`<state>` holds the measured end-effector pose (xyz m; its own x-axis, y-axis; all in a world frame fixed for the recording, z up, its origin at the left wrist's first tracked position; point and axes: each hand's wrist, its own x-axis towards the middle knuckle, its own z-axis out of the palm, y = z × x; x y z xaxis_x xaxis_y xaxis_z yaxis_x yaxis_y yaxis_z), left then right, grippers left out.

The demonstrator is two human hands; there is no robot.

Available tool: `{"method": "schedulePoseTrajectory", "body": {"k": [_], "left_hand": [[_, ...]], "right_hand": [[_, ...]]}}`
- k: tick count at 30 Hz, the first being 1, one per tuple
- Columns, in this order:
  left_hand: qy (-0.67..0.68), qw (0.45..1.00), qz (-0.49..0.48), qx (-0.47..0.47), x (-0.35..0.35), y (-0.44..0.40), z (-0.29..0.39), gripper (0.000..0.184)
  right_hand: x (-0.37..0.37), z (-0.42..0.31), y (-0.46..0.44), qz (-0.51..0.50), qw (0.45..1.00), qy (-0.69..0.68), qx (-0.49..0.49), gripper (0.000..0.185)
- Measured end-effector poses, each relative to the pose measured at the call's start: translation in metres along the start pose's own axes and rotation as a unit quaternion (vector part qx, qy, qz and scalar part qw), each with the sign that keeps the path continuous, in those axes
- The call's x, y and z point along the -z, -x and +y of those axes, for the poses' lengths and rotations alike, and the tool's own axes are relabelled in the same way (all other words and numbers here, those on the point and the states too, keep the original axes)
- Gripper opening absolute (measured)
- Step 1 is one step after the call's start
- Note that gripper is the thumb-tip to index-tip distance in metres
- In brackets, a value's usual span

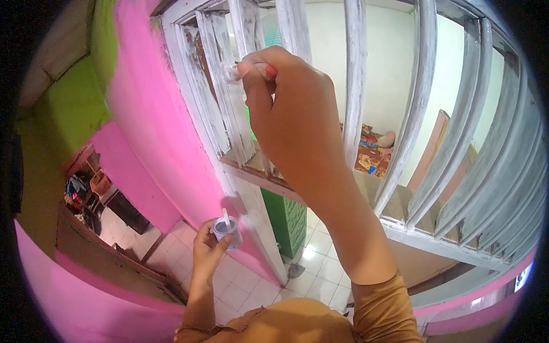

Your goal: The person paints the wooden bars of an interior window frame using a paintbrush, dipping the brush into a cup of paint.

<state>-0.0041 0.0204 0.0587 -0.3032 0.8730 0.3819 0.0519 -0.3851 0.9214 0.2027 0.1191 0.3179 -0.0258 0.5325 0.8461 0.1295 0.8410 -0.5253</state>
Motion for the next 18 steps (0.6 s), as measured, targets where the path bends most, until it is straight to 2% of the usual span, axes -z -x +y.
{"method": "schedulePoseTrajectory", "body": {"k": [2,6,8,11,18], "left_hand": [[-0.004,1.000,-0.009,-0.009,0.000,0.000,-0.001,0.043],[-0.013,1.000,-0.016,-0.001,0.001,-0.003,0.002,0.043],[-0.008,1.000,-0.006,0.004,-0.001,-0.004,0.005,0.043],[-0.004,1.000,-0.012,0.003,-0.001,-0.003,0.004,0.043],[0.002,1.000,-0.015,0.003,0.000,-0.006,0.002,0.042]], "right_hand": [[-0.007,0.012,-0.006,0.062,0.993,-0.011,0.100,0.020],[-0.016,0.012,-0.017,0.123,0.981,-0.027,0.148,0.020],[-0.015,0.005,-0.009,0.075,0.992,0.013,0.098,0.019],[-0.009,0.002,0.003,0.026,0.993,0.087,0.078,0.019],[-0.019,0.000,-0.012,0.113,0.984,0.015,0.137,0.019]]}}
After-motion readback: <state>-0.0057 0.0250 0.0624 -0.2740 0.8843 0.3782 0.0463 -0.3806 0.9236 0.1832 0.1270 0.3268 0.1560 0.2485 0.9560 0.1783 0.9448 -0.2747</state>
